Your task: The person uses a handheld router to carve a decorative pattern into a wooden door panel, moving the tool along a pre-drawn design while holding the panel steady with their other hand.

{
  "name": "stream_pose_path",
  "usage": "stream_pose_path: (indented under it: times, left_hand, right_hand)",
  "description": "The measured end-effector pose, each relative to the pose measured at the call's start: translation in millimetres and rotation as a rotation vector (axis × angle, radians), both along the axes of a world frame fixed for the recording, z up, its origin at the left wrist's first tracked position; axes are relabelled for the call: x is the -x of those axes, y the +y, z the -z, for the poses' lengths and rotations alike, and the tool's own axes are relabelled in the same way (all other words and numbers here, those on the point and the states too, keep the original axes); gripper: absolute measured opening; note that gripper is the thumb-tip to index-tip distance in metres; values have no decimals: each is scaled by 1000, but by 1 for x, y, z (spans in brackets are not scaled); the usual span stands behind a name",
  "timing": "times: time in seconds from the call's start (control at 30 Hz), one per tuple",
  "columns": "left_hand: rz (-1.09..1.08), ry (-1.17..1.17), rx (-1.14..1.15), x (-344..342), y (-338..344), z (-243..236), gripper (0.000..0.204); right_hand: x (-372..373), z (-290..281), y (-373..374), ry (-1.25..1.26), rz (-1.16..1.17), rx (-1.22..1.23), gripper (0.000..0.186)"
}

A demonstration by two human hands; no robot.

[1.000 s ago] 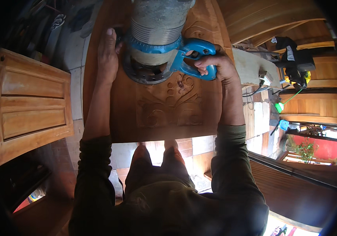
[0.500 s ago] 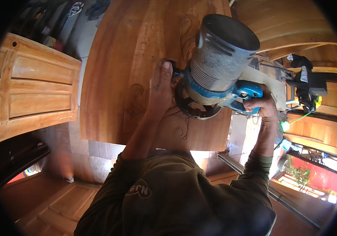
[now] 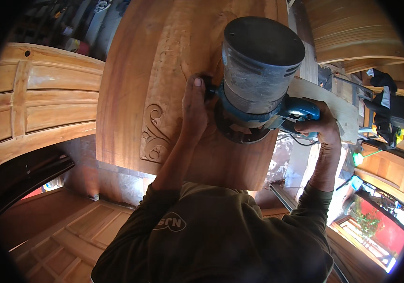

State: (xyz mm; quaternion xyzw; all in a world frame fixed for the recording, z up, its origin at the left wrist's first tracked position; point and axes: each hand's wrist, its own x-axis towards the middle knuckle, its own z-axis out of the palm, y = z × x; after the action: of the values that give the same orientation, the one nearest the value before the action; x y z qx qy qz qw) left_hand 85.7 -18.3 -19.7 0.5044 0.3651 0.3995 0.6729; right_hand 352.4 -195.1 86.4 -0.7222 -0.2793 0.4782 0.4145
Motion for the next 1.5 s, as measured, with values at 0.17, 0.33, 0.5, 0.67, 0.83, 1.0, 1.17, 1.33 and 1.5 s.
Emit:
stream_pose_path:
  times: [0.17,0.33,0.5,0.67,0.83,1.0,1.17,1.33,1.5]
  left_hand:
    - [17,-65,135,-8,-4,-2,38]
    - [13,-68,136,-3,-6,-7,36]
    - [7,103,-101,9,-4,-11,37]
    - [68,283,-127,19,-3,-14,42]
    - [34,246,-194,25,-7,-5,46]
    - [2,208,-255,24,-12,-10,44]
    - [-45,218,-308,24,-13,-9,41]
    - [-138,253,-354,32,-29,-8,39]
    - [-236,553,-623,98,-61,-5,40]
  right_hand:
    - [1,-18,9,-2,-36,25,65]
    - [2,-12,11,30,-35,-28,58]
    - [-1,-13,13,93,-188,-78,45]
    - [2,-16,11,115,-216,-116,46]
    - [7,-15,9,97,-243,-120,43]
    - [14,-20,4,38,-216,-108,41]
    - [20,-22,2,136,-197,-139,37]
    - [24,-24,3,106,-199,-122,38]
    - [19,-21,-2,147,-176,-147,35]
